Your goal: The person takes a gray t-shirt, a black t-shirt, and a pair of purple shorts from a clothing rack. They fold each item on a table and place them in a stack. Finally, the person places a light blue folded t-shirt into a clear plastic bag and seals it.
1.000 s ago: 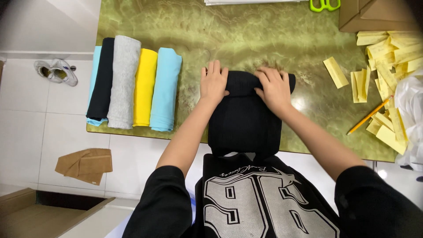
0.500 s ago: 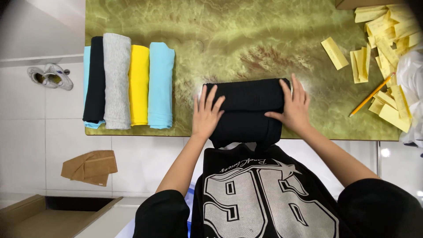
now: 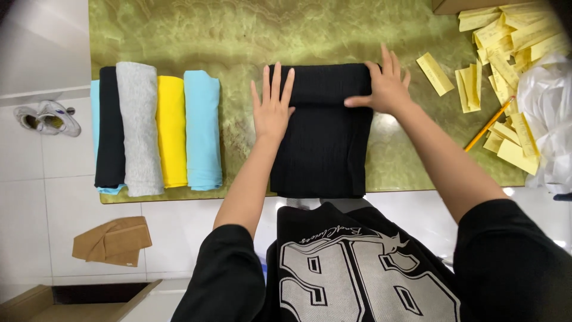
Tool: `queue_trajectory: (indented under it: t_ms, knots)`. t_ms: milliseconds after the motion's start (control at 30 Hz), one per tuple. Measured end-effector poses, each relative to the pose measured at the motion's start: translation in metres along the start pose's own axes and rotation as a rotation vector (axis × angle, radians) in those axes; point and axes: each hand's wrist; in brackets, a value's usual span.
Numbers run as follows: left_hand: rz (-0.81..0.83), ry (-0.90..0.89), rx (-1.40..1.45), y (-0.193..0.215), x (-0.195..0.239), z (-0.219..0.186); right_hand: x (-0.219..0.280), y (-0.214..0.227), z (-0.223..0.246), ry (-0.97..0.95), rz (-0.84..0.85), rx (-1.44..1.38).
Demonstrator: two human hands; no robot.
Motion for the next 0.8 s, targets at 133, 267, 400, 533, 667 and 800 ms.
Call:
queue_trajectory:
  t_ms: [133, 267, 400, 533, 667, 800]
  knots:
    - [-0.084, -0.054, 0.042, -0.001, 0.021, 0.000, -0.024, 0.022, 0.007, 0.141, 0.091, -0.075]
    - [-0.056, -0.032, 0.328, -0.013, 0.053, -0.004, -0.066, -0.029, -0.004, 0.228, 0.004, 0.143]
    - [-0.193, -0.036, 0.392, -0.025, 0.062, 0.007, -0.023, -0.042, 0.011, 0.301, -0.266, 0.236]
    - [-0.353, -0.163, 0.535, -0.008, 0.053, 0.017, 0.040, -0.064, 0.023, 0.364, -0.716, 0.244]
    - [-0.186, -0.294, 0.747, 0.012, 0.035, 0.009, 0.072, -0.127, 0.014, 0.386, -0.965, 0.172]
    - [0.042, -0.271, 0.762, 0.044, 0.032, 0.004, 0.123, -0.135, 0.017, 0.364, -0.834, 0.103]
Point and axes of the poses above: each hand's wrist, its own x-axis away from the middle knuckle, its own y-axis out of the back of the hand, z = x × y, and after that the axes turned 14 degrees about x, right-handed
